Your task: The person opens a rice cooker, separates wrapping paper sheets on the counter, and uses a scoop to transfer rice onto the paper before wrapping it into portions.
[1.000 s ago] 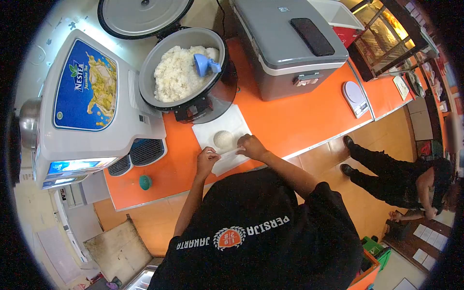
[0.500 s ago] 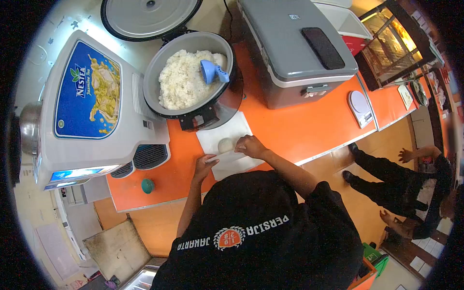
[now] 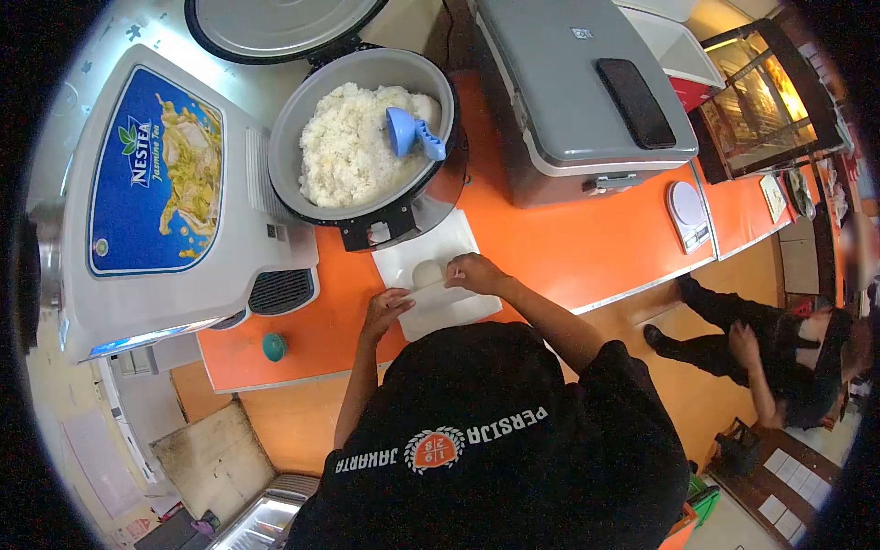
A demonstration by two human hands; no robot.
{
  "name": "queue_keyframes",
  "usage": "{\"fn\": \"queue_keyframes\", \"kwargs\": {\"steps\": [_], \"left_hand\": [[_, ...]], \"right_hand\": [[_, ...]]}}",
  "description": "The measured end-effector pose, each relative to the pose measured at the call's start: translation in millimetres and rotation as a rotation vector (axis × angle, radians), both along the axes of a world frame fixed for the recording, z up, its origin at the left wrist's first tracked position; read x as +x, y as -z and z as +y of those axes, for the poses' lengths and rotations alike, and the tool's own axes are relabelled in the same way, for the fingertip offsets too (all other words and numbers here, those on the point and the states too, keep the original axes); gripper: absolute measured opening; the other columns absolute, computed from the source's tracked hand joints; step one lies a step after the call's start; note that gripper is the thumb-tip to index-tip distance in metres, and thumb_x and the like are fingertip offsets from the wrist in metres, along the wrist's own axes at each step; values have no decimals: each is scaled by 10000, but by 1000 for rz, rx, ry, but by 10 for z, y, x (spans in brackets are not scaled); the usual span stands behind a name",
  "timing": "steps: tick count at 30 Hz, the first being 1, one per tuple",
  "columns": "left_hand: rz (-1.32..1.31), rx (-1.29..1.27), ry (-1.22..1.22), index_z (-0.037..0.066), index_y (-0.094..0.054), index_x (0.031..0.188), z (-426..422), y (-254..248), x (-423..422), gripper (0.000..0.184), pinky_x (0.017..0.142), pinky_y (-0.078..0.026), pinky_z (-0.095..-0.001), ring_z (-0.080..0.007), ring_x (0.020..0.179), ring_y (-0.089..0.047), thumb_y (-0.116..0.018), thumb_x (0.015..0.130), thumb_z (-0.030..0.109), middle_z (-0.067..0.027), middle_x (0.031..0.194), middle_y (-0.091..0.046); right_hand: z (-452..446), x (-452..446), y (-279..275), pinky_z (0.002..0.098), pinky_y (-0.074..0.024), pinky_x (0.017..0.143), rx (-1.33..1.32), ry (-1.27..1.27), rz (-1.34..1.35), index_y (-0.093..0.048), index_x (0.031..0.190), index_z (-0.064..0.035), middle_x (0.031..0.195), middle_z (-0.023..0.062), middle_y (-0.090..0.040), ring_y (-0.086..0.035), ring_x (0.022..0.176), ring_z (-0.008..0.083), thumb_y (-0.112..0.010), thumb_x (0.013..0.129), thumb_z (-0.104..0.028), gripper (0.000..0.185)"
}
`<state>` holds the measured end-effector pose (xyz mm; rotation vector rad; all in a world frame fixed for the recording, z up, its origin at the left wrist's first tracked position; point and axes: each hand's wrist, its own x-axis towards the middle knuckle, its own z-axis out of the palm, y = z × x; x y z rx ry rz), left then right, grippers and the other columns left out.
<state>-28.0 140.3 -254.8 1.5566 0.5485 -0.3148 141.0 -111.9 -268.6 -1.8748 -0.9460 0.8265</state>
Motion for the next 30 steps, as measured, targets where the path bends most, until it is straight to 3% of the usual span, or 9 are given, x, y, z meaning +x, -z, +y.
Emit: {"fn": "queue_keyframes", "kwargs": {"steps": [5,11,14,16,18,22,25,27,30], "left_hand": [[-20,135,101,-10,-718,1060,41,235,-81,221,873,-553,-340,-176,949,-701,-750,939,172,-84,984,-747],[23,96,127,-8,-693,1101,26,215,-83,253,856,-552,-335,-167,930,-702,-741,954,192,-77,960,-741],[-24,64,61,-9,-694,1108,39,187,-59,268,838,-554,-333,-172,900,-708,-745,952,202,-76,967,-745],[-61,65,32,-11,-694,1121,-34,33,6,287,823,-557,-331,-177,878,-711,-752,948,211,-76,974,-748],[-13,280,58,-20,-696,1128,-87,-97,33,322,781,-560,-322,-171,835,-709,-774,932,224,-84,964,-752],[-75,355,112,-31,-714,1099,3,83,-13,346,745,-553,-317,-149,812,-696,-783,927,261,-84,936,-752],[-17,355,-40,-33,-734,1095,31,135,-40,333,758,-543,-316,-123,826,-684,-759,947,264,-77,929,-751],[-11,267,-118,-32,-745,1114,43,207,-70,320,792,-531,-305,-117,850,-673,-727,974,254,-55,962,-750],[22,72,-219,-33,-746,1126,51,299,-99,291,827,-521,-294,-116,875,-665,-713,987,220,-33,985,-745]], "right_hand": [[-111,-120,-25,412,-533,796,-60,32,-49,-668,929,-68,931,91,-693,-683,890,280,-864,785,-256,308],[-246,-260,-30,444,-519,870,-101,-64,-446,-647,938,-94,1046,69,-666,-664,1017,305,-820,806,-303,301],[-205,-244,10,453,-527,842,-123,-66,-414,-645,949,-102,1000,82,-672,-662,999,322,-788,842,-277,250],[-127,-139,-14,460,-529,797,-48,46,-218,-634,934,-100,947,102,-674,-667,958,327,-755,883,-257,204],[-99,-51,-30,435,-531,751,41,127,-202,-625,902,-53,879,127,-679,-673,846,315,-768,878,-164,183],[-10,123,45,401,-530,761,33,38,-115,-632,908,-58,865,101,-690,-675,834,270,-776,889,-173,185],[27,181,140,375,-537,781,-5,19,-19,-639,916,-56,854,66,-703,-686,839,230,-789,891,-193,204],[41,228,164,355,-542,785,75,44,161,-708,954,-52,893,48,-736,-692,829,195,-812,882,-234,222],[5,273,87,326,-542,770,-6,20,149,-766,983,-49,905,54,-756,-687,806,167,-824,872,-259,245]]}}
